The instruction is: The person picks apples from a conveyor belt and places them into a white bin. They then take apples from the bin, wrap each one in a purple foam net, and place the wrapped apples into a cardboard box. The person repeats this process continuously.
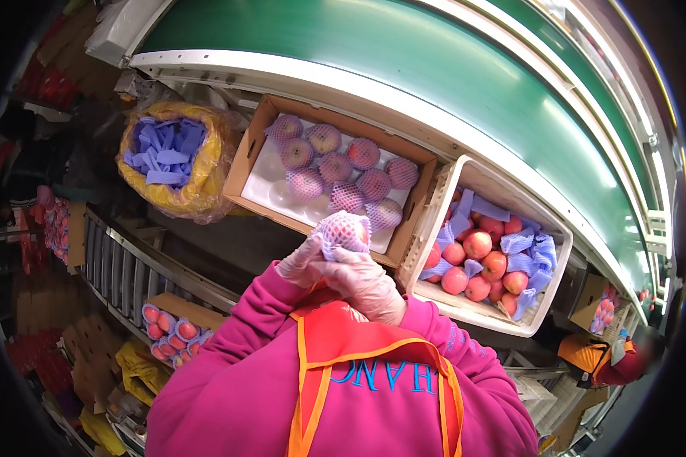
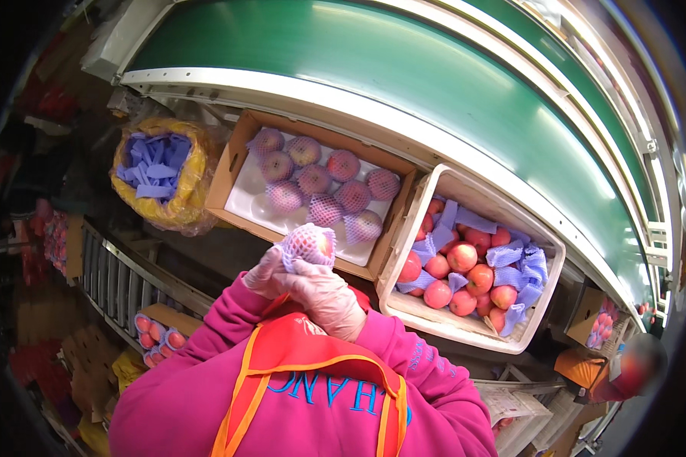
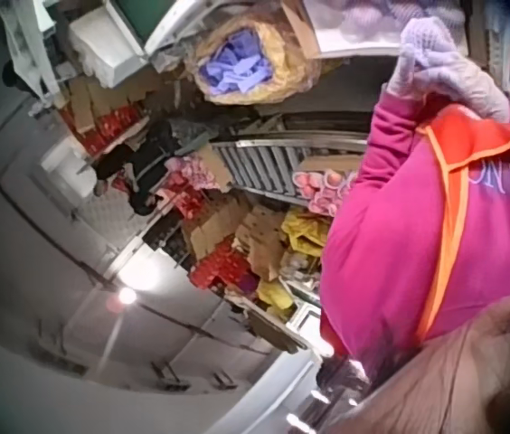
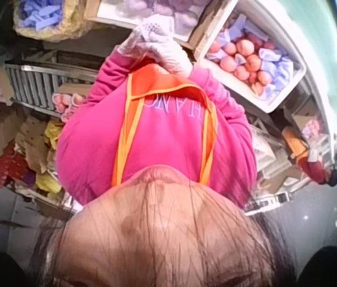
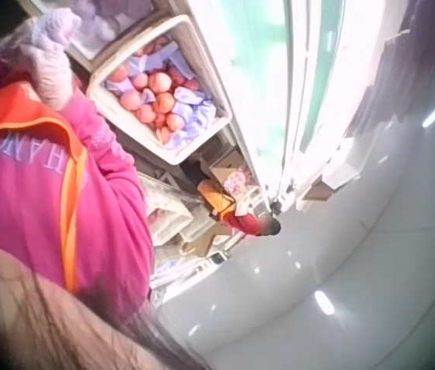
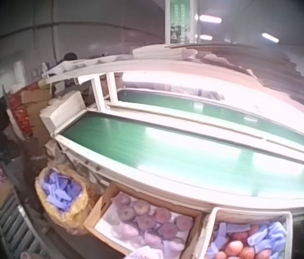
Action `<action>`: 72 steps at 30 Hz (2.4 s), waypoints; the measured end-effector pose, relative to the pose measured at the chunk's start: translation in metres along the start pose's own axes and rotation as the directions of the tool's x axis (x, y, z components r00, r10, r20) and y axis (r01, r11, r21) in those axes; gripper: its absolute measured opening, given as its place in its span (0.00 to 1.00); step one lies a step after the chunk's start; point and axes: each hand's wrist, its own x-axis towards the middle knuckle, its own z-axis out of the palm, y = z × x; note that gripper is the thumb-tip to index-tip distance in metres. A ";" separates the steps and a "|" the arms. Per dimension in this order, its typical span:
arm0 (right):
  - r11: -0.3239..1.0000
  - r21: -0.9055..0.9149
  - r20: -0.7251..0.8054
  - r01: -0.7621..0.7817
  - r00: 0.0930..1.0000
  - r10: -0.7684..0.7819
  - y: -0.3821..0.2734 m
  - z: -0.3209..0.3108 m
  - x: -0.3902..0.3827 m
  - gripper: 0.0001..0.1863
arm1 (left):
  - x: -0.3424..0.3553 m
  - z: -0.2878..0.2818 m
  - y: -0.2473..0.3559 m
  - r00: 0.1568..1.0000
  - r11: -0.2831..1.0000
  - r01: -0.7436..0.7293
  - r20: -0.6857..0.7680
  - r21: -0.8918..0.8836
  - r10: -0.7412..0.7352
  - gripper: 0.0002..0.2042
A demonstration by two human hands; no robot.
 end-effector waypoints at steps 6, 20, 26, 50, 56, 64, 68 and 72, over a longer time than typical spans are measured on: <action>0.914 -0.347 0.387 0.210 0.920 -0.065 -0.036 -0.014 0.010 0.07 | 0.007 -0.037 0.024 0.958 0.982 -0.178 -0.216 0.065 0.188 0.25; 0.851 -0.518 -0.269 -0.089 0.961 -0.064 0.025 -0.076 -0.054 0.06 | 0.067 -0.387 0.173 0.834 0.988 0.111 -0.550 0.107 -0.034 0.18; 0.851 -0.404 -0.551 -0.335 0.832 0.066 0.024 -0.155 -0.108 0.07 | 0.085 -0.383 0.170 0.507 0.868 0.174 -0.798 0.466 0.327 0.19; 0.759 -0.589 -0.551 -0.276 0.825 -0.128 0.059 -0.290 -0.059 0.12 | 0.102 0.099 -0.070 0.876 0.443 -0.387 0.173 0.809 0.450 0.20; 0.947 0.254 -0.367 0.196 0.925 -0.093 0.068 -0.182 -0.134 0.15 | 0.142 0.088 -0.158 0.955 0.647 -0.214 0.018 0.732 0.295 0.14; 0.891 0.361 -0.618 0.275 0.786 0.008 0.087 -0.176 -0.153 0.13 | 0.141 0.129 -0.208 0.970 0.505 -0.125 -0.003 0.854 0.244 0.07; 0.871 0.482 -0.627 0.097 0.732 0.266 0.080 -0.179 -0.171 0.10 | 0.145 0.112 -0.213 0.917 0.149 -0.280 0.218 0.948 0.334 0.06; 0.846 0.486 -0.625 0.220 0.764 0.160 0.104 -0.189 -0.177 0.10 | 0.148 0.132 -0.222 0.928 0.346 -0.265 0.141 0.900 0.345 0.11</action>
